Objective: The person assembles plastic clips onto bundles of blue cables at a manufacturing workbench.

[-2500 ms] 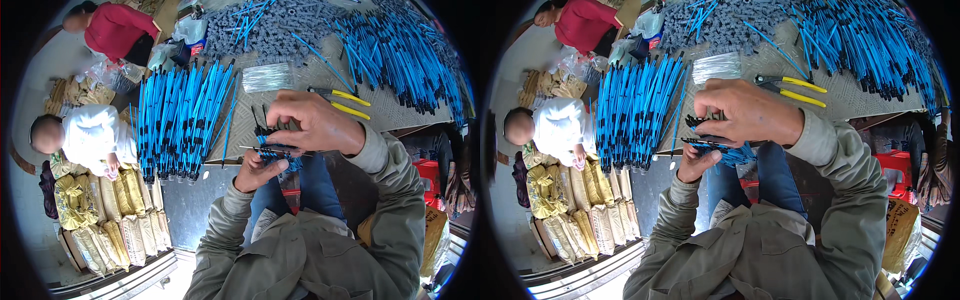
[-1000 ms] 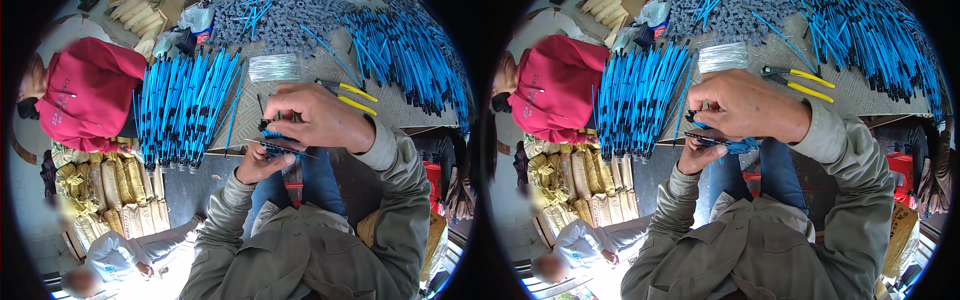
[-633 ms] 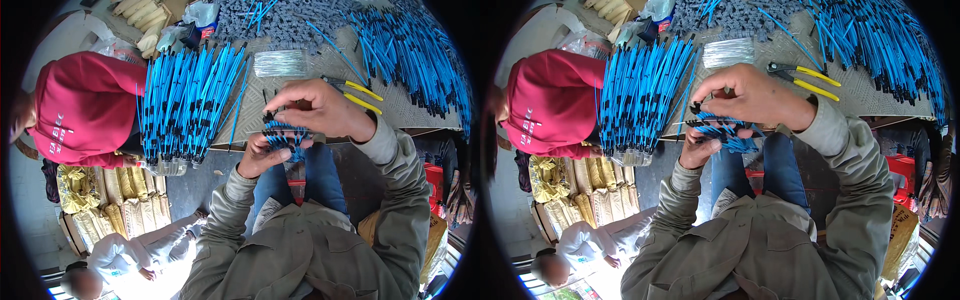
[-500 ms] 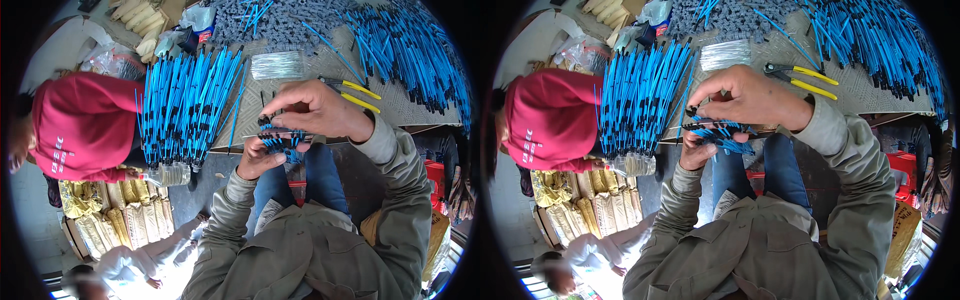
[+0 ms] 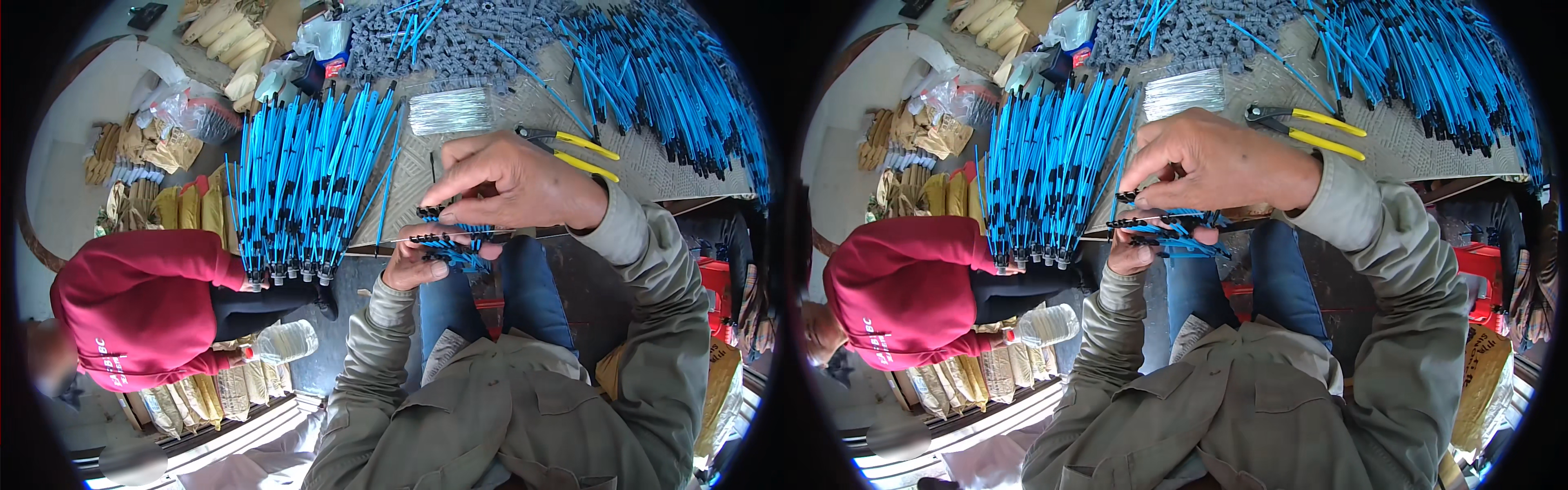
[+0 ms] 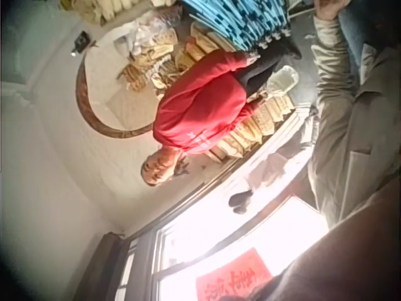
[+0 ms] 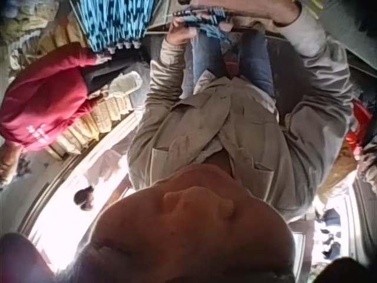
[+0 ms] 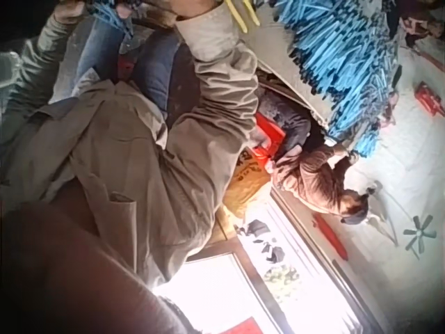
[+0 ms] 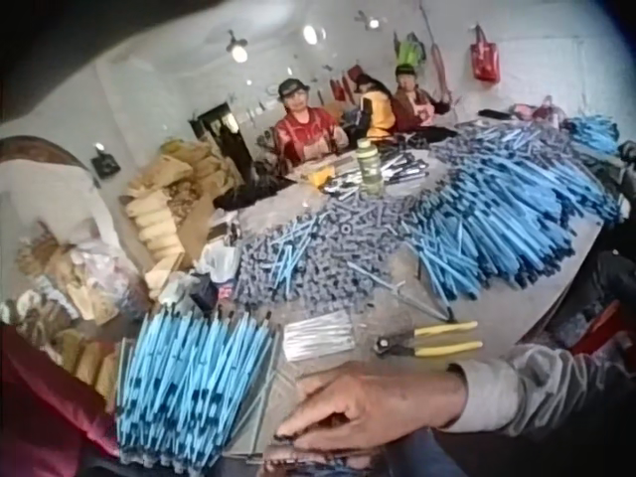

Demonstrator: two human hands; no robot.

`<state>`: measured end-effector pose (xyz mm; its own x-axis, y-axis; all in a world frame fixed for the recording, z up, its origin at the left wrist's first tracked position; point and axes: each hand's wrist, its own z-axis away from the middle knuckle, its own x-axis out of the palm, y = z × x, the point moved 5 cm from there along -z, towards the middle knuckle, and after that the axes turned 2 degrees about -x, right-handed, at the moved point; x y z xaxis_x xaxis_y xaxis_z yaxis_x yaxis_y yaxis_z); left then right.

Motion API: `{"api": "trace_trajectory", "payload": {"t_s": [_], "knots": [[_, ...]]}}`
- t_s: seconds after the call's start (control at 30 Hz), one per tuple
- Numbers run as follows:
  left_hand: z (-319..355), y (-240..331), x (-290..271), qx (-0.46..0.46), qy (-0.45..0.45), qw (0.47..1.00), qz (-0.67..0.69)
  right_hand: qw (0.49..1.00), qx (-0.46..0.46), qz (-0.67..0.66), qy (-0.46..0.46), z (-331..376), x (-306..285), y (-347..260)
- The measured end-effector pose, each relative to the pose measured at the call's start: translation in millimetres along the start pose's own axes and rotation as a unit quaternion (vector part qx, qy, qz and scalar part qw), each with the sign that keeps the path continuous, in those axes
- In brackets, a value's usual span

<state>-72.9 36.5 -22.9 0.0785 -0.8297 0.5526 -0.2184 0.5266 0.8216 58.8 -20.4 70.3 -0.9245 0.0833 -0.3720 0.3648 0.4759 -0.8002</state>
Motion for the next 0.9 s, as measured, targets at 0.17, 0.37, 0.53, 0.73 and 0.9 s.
{"api": "trace_trajectory", "payload": {"t_s": [0.17,0.37,0.53,0.73,0.9], "knots": [[-3.6,3.0,-4.9,0.003,-0.06,0.998,0.005,1.0,-0.006,0.017,0.021,-3.0,5.5,0.6],[-2.0,1.9,-8.4,-0.032,-0.045,0.998,-0.011,0.997,0.006,0.067,0.027,-4.4,15.3,1.7],[-0.4,10.6,-0.5,-0.016,-0.067,0.996,-0.052,0.997,0.051,0.053,0.039,-5.2,15.6,-10.6],[3.5,7.6,-0.3,-0.047,-0.046,0.995,-0.072,0.994,0.072,0.073,0.022,-6.7,14.7,-14.7],[-2.2,9.7,11.0,-0.028,-0.056,0.993,-0.099,0.992,0.027,0.117,0.037,-10.6,11.7,-18.5]]}}
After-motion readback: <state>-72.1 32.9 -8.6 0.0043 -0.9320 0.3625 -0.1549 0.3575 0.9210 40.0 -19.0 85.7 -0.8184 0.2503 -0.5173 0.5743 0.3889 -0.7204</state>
